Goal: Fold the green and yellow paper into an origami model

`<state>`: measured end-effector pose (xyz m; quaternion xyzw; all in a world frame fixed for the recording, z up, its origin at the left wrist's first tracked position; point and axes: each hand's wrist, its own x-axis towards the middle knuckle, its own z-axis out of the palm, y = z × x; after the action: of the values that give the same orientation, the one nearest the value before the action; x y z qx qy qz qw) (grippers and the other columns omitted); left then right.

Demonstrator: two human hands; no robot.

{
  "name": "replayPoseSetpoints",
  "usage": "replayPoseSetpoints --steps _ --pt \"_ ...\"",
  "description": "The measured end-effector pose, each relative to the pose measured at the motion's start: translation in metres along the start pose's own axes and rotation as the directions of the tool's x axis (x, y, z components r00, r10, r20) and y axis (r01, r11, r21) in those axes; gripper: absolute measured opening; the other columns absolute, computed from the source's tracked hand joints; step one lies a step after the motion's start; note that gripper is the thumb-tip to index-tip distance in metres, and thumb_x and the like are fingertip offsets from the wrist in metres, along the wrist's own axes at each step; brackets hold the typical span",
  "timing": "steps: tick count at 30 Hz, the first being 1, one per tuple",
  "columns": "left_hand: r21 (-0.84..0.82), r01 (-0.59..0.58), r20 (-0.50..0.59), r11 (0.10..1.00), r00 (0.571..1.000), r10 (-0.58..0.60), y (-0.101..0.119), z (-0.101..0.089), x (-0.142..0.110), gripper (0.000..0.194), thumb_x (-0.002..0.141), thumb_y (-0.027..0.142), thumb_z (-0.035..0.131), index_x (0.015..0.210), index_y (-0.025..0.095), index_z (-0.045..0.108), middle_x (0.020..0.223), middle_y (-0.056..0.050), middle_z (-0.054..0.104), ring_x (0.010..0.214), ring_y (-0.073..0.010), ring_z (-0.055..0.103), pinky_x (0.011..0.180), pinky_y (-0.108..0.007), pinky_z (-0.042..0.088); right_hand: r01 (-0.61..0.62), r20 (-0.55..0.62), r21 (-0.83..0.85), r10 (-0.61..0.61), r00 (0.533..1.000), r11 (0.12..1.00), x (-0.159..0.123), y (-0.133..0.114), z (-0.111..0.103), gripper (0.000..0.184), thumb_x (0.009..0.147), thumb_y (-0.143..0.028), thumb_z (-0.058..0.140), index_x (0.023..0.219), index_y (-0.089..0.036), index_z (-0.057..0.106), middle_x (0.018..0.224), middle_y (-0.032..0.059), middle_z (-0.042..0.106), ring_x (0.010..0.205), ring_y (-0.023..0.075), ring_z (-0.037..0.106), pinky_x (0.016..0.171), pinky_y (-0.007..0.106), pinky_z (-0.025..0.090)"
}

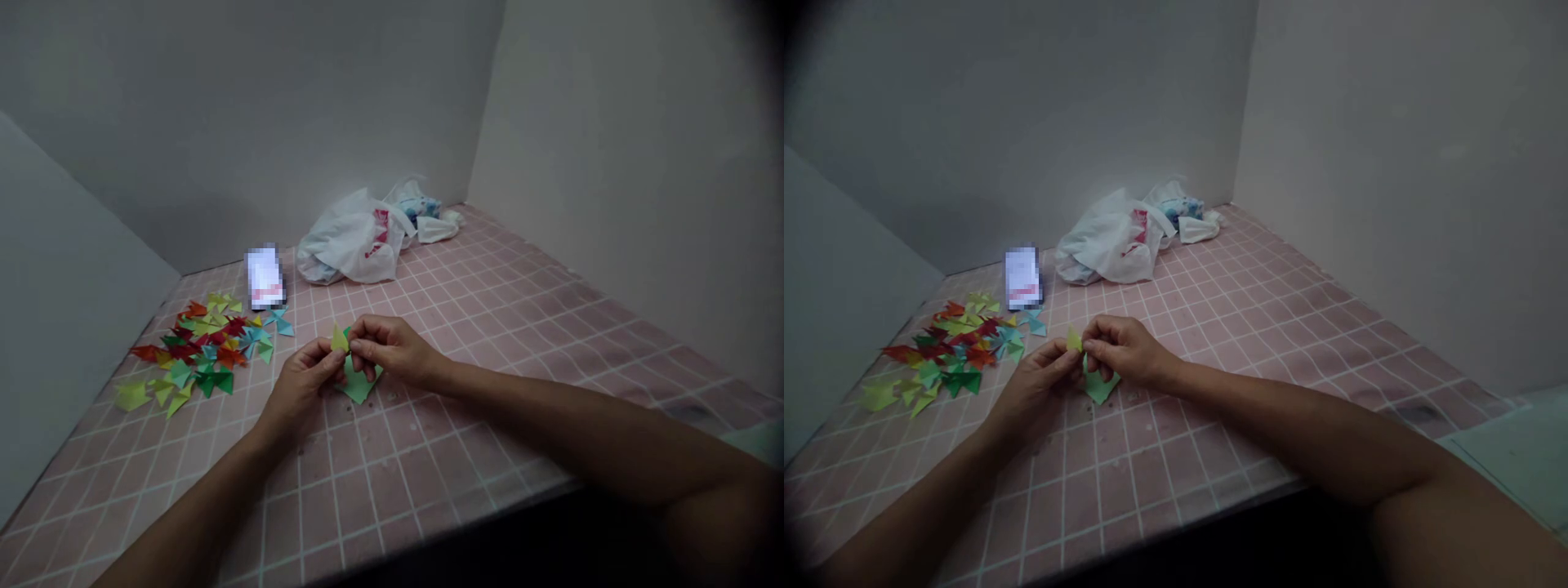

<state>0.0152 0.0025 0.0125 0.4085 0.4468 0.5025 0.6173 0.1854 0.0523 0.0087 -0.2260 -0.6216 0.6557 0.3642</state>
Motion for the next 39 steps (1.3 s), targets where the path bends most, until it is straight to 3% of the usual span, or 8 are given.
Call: replayPoseSetpoints --steps 5,8,17,23,27,30,34,39 --pt "0.220 -0.208 -0.038 0.953 0.975 0.221 0.006 -0.007 0.001 0.021 0.073 0.031 0.084 0.082 0.016 0.072 0.072 0.001 0.064 0.061 -0.0085 0.055 0.057 -0.019 0.046 0.093 0.000 -0.278 -0.097 0.995 0.956 -0.002 -0.004 -0.002 0.006 0.087 -0.015 0.055 0.082 -0.016 0.057 0.064 -0.0044 0.056 0.051 0.0070 0.053 0.048 0.018 0.042" --pt "0.182 -0.198 -0.040 0.963 0.977 0.208 0.008 -0.006 0.000 0.021 0.072 0.031 0.084 0.078 0.016 0.070 0.066 0.002 0.063 0.057 -0.0081 0.054 0.054 -0.018 0.046 0.143 0.001 -0.352 -0.153 0.988 0.925 -0.002 -0.003 -0.003 0.006 0.086 -0.014 0.055 0.081 -0.016 0.058 0.065 -0.0039 0.057 0.052 0.0068 0.053 0.049 0.018 0.042" --pt "-0.063 -0.039 -0.069 0.997 0.997 0.034 0.001 0.000 -0.002 0.032 0.064 0.031 0.091 0.079 0.016 0.066 0.073 0.002 0.068 0.064 -0.0089 0.063 0.062 -0.019 0.053 0.071 -0.032 -0.139 -0.077 0.997 0.988 -0.001 -0.004 -0.001 0.004 0.083 -0.017 0.060 0.086 -0.016 0.058 0.064 -0.0043 0.059 0.050 0.0070 0.054 0.048 0.018 0.043" --pt "0.090 -0.169 -0.076 0.982 0.982 0.176 0.001 0.000 -0.002 0.025 0.069 0.028 0.086 0.074 0.016 0.065 0.068 0.003 0.064 0.061 -0.0087 0.056 0.059 -0.019 0.046 0.011 -0.065 -0.038 -0.013 0.998 0.999 0.001 -0.001 0.000 0.006 0.079 -0.017 0.062 0.083 -0.017 0.057 0.058 -0.0069 0.055 0.047 0.0065 0.053 0.045 0.017 0.043" --pt "0.276 -0.357 -0.083 0.893 0.916 0.392 0.004 0.000 -0.004 0.024 0.072 0.021 0.083 0.091 0.021 0.067 0.082 0.001 0.068 0.073 -0.0135 0.063 0.068 -0.024 0.051 0.011 -0.076 -0.063 -0.016 0.997 0.998 0.000 -0.003 0.000 0.006 0.078 -0.018 0.062 0.082 -0.017 0.058 0.061 -0.0067 0.055 0.047 0.0062 0.053 0.043 0.017 0.045" --pt "0.450 -0.479 -0.004 0.754 0.843 0.538 0.006 -0.005 -0.005 0.020 0.078 0.017 0.078 0.096 0.023 0.070 0.088 0.000 0.069 0.080 -0.0154 0.065 0.075 -0.026 0.052 0.035 -0.074 -0.118 -0.044 0.996 0.992 -0.001 -0.005 0.000 0.007 0.080 -0.020 0.064 0.082 -0.016 0.058 0.062 -0.0063 0.054 0.047 0.0061 0.053 0.043 0.017 0.046" --pt "0.618 -0.558 0.159 0.553 0.778 0.607 0.009 -0.011 -0.005 0.008 0.086 0.015 0.070 0.087 0.022 0.073 0.086 -0.002 0.071 0.081 -0.0163 0.066 0.076 -0.027 0.050 0.063 -0.063 -0.147 -0.073 0.995 0.987 -0.001 -0.008 0.000 0.008 0.081 -0.022 0.064 0.082 -0.016 0.059 0.063 -0.0058 0.055 0.048 0.0059 0.053 0.043 0.017 0.045" --pt "0.674 -0.586 0.211 0.450 0.736 0.643 0.016 -0.011 -0.007 0.011 0.085 0.014 0.070 0.088 0.024 0.074 0.084 -0.002 0.075 0.077 -0.0167 0.068 0.073 -0.028 0.051 0.063 -0.033 -0.102 -0.067 0.997 0.993 -0.002 -0.010 -0.001 0.010 0.082 -0.024 0.064 0.082 -0.016 0.059 0.064 -0.0055 0.055 0.048 0.0057 0.053 0.044 0.017 0.046"
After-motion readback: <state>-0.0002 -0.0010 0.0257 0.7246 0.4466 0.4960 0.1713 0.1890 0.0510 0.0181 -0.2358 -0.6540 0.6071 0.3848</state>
